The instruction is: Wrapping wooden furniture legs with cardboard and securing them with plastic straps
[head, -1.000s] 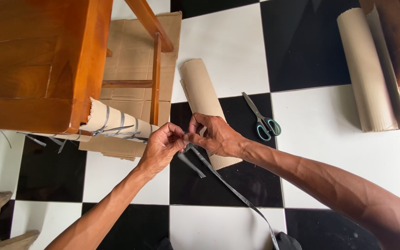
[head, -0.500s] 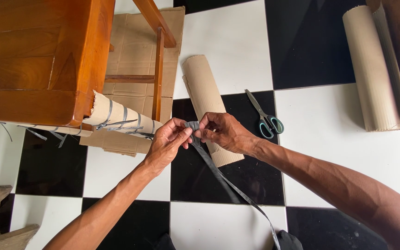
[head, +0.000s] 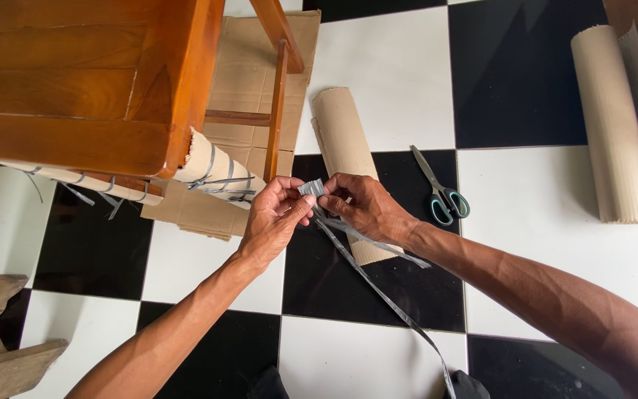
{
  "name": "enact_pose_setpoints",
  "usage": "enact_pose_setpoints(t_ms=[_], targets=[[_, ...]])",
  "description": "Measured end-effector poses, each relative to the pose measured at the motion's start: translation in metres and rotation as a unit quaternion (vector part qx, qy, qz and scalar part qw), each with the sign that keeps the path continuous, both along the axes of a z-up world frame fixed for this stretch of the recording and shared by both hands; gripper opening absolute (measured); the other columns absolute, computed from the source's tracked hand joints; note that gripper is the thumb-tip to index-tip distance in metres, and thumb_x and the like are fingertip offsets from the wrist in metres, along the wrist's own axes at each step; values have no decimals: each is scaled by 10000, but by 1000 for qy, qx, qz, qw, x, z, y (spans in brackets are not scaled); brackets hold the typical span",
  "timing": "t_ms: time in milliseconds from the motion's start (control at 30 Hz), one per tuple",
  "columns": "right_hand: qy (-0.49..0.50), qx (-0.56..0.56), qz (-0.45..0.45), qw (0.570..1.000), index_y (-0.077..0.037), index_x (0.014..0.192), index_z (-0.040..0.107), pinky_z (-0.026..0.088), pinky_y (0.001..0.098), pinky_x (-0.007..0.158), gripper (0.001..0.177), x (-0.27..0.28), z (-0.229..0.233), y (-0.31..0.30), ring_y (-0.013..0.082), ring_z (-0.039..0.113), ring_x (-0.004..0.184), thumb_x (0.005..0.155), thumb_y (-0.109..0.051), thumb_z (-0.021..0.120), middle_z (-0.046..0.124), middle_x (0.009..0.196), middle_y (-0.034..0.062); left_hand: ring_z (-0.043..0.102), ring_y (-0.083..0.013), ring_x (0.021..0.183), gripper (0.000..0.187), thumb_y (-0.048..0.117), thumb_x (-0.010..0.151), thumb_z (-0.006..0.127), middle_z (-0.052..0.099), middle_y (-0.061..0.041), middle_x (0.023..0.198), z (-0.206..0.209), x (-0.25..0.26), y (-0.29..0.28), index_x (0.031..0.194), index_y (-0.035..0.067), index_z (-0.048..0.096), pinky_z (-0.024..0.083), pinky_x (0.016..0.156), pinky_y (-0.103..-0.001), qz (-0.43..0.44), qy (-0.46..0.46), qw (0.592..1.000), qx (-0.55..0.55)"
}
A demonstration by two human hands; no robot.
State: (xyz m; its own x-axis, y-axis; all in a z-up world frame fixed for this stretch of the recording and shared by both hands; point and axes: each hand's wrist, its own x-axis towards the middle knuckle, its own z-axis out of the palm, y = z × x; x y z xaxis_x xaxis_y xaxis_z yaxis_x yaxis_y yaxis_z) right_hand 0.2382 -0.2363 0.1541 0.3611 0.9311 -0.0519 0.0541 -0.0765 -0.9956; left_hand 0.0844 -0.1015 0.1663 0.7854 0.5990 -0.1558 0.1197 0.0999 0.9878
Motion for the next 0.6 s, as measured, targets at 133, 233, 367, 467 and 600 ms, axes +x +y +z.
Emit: enact_pose_setpoints(t_ms=[133, 233, 367, 467, 600], targets=[[-54, 4, -22, 998, -68, 1015, 671, 562, 332, 708, 165, -12, 4, 8, 202, 688, 778, 1000, -232, 655, 700, 786, 94, 671, -75, 808, 333, 152, 884, 809, 653, -31, 892, 0, -8, 4, 1131, 47, 612, 580, 663, -194, 8, 2, 999, 33], [-78, 13, -45, 996, -92, 1032, 647, 563, 349, 740, 163, -23, 12, 15, 217, 698, 782, 1020, -253, 634, 706, 789, 76, 674, -71, 811, 341, 157, 847, 852, 674, -27, 876, -10, -13, 7, 1079, 63, 621, 573, 665, -193, 3, -3, 999, 33], [-103, 27, -91, 990, -69, 1057, 615, 532, 379, 775, 167, -38, 29, 21, 236, 661, 779, 1036, -234, 615, 687, 785, 110, 685, -114, 780, 241, 108, 877, 808, 665, -74, 857, -5, -18, 9, 1024, 23, 638, 612, 746, -254, 25, -6, 1000, -6], [-71, 33, -99, 992, -41, 1083, 600, 551, 389, 751, 170, -43, 34, 26, 235, 643, 761, 1054, -207, 582, 651, 791, 153, 693, -116, 787, 220, 124, 886, 806, 671, -72, 861, 14, -19, 7, 1026, 11, 679, 615, 761, -273, 27, -15, 999, -16], [-5, 34, -77, 996, -69, 1071, 639, 590, 319, 734, 225, -49, 36, 28, 176, 662, 734, 1031, -290, 621, 690, 789, 96, 696, -109, 795, 160, 128, 917, 769, 673, -60, 870, 17, -24, 10, 1016, 28, 694, 613, 779, -271, 47, -11, 999, -6]])
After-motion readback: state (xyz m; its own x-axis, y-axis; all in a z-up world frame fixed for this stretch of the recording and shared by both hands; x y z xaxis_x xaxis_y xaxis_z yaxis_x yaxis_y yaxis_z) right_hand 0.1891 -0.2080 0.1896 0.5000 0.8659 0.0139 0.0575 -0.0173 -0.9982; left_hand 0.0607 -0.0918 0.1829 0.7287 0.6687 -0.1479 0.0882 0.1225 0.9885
